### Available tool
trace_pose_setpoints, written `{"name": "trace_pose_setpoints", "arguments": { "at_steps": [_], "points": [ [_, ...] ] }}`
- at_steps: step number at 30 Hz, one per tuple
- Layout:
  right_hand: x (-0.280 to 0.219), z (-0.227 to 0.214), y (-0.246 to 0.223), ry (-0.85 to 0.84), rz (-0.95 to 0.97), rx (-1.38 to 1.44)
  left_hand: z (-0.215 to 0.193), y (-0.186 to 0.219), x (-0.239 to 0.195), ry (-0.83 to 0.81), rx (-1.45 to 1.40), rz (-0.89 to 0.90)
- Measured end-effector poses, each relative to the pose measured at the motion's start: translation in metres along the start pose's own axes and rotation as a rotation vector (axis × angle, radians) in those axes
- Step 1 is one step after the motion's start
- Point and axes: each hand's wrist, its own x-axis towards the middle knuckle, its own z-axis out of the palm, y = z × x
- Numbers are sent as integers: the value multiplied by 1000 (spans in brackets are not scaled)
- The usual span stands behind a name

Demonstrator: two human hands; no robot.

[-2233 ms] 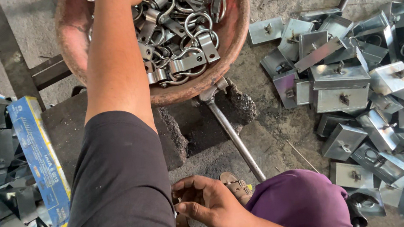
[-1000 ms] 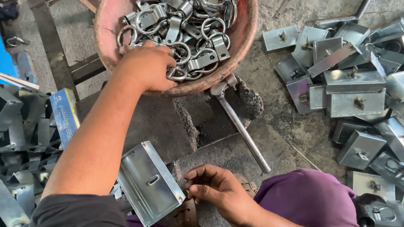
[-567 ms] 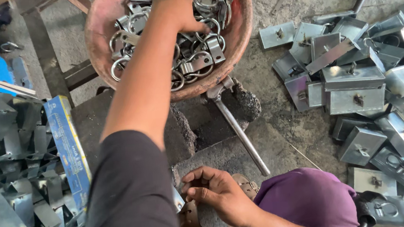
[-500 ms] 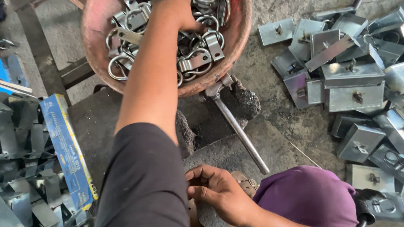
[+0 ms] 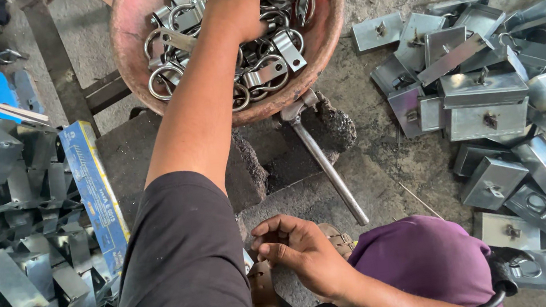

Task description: The person attaches a metal ring to a rectangular metal base using a hammer and then welds the components together using an arc welder.

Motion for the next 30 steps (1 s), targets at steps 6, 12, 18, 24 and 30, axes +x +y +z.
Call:
{"name": "trace_pose_setpoints", "arguments": {
  "at_steps": [6, 12, 18, 24, 30],
  "points": [
    [-1, 0, -2, -1, -11, -14, 9, -11, -13, 76, -10, 9],
    [-4, 0, -3, -15, 9, -28, 17, -14, -10, 46, -45, -33],
    [-2, 2, -9, 36, 16, -86, 4, -5, -15, 31, 24, 13],
    [-2, -1, -12, 15, -3, -85, -46, 5, -30, -18, 20, 134],
    [-2, -5, -14, -6, -41, -6, -87, 22, -58, -163, 75, 112]
  ]
}}
